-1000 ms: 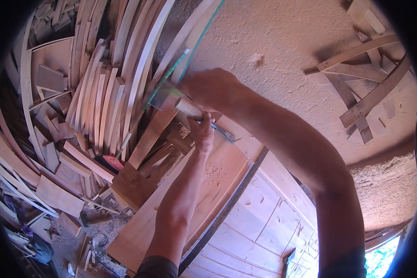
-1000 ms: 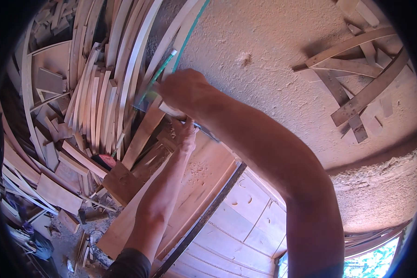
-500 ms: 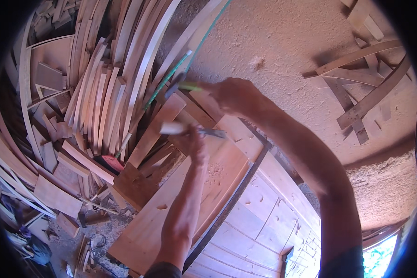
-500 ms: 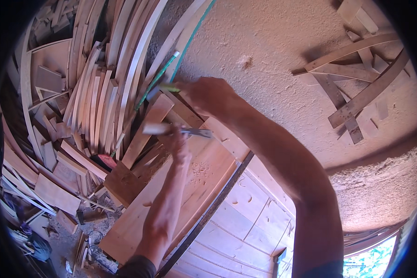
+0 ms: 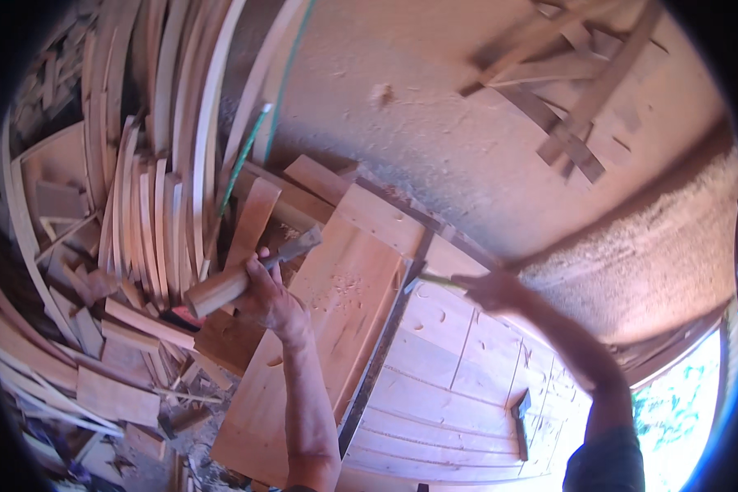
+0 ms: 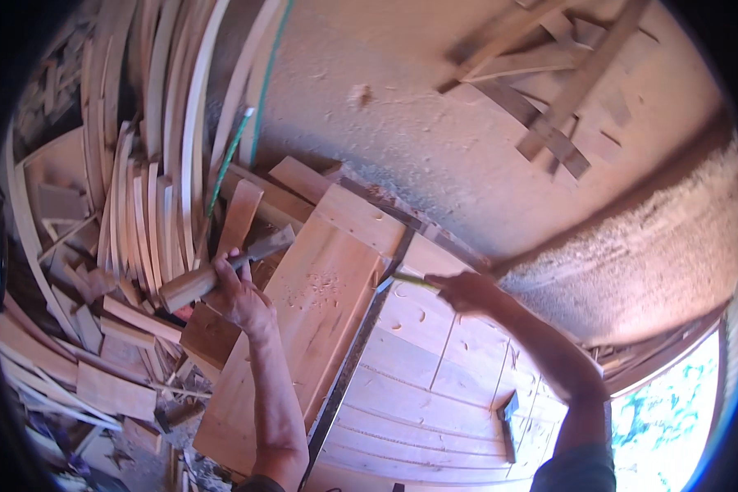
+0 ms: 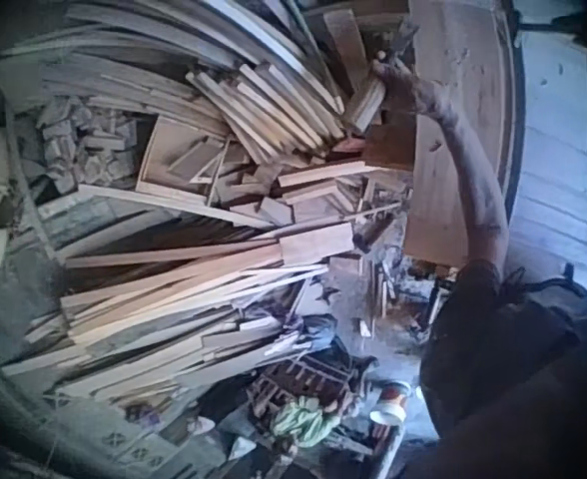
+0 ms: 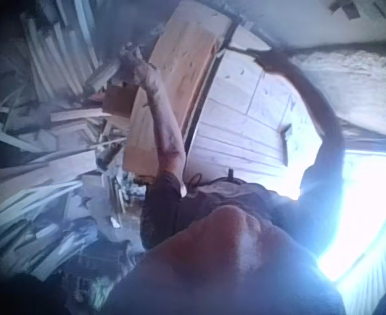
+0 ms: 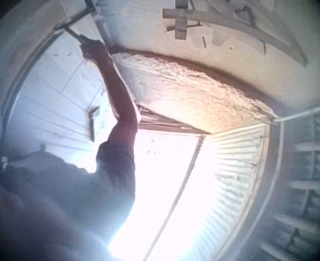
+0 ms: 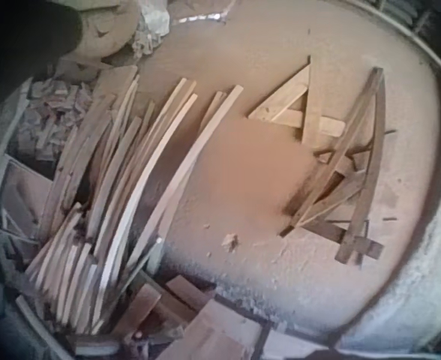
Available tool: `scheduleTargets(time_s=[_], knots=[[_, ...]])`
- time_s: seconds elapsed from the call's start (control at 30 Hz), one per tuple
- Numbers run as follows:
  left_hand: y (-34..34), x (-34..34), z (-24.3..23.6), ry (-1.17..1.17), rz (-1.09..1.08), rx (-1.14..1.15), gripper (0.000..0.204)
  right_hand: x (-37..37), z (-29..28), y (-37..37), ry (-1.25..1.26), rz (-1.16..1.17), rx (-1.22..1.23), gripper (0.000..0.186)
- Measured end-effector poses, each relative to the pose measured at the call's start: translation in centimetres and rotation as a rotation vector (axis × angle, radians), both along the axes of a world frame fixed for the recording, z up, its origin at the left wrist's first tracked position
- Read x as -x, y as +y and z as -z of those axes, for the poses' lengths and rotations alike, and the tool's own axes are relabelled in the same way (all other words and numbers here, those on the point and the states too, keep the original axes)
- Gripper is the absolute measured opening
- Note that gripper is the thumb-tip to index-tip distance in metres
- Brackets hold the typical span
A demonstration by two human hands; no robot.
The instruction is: The person uses a chisel and hammer to cut a notch in a wood plank and then uses a hand saw to cut through the wood.
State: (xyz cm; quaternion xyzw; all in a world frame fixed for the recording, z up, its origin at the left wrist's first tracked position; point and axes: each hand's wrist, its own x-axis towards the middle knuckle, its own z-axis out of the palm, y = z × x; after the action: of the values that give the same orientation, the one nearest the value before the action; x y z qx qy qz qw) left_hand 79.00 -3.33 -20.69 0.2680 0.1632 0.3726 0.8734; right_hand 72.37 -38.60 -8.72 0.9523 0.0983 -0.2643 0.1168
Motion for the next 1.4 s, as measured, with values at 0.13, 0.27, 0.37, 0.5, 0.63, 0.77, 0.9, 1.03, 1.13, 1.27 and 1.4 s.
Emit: scheduleTargets(time_s=[0.13, 0.27, 0.37, 0.5, 0.63, 0.77, 0.9, 1.03, 1.13, 1.27, 1.4], knots=[[-3.1, 5.2, -1.3, -0.122, 0.179, -0.366, 0.032, 16.1, 11.9, -1.4, -0.336, 0.437, -0.391, 0.040], [-7.3, 13.3, -1.5, -0.217, 0.356, -0.642, 0.026, 28.4, 16.1, 2.1, -0.489, 0.829, -0.565, 0.041], [-10.4, 19.6, -0.6, -0.389, 0.666, -0.949, 0.038, 35.3, 18.4, 1.5, -0.586, 0.867, -0.630, 0.042], [-13.9, 27.7, -1.4, -0.840, 1.023, -1.467, 0.046, 38.4, 16.1, 0.8, -0.666, 0.783, -0.698, 0.039], [-18.5, 36.2, 0.2, -1.183, 1.187, -1.695, 0.044, 41.5, 12.8, 1.0, -0.019, 1.370, -1.908, 0.045], [-21.1, 44.0, 2.0, -1.061, 1.332, -1.738, 0.054, 47.1, 11.5, -1.8, -0.169, 1.015, -1.881, 0.041], [-20.9, 50.9, 1.1, -0.867, 1.191, -1.988, 0.065, 50.2, 8.9, -6.5, -0.286, 1.370, -1.383, 0.033], [-18.7, 53.9, 4.1, -0.376, 1.040, -1.906, 0.055, 54.0, 11.8, -13.1, -0.738, 0.889, -0.665, 0.020], [-15.4, 54.4, 6.6, -0.062, 0.854, -1.840, 0.048, 55.0, 13.5, -15.0, -0.779, 0.826, -0.546, 0.021], [-9.2, 54.8, 7.0, 0.295, 0.544, -1.779, 0.041, 54.0, 15.9, -15.2, -0.753, 0.781, -0.522, 0.025], [-1.9, 55.0, 5.4, 0.540, 0.224, -1.663, 0.039, 53.1, 18.9, -14.6, -0.728, 0.801, -0.512, 0.030]])
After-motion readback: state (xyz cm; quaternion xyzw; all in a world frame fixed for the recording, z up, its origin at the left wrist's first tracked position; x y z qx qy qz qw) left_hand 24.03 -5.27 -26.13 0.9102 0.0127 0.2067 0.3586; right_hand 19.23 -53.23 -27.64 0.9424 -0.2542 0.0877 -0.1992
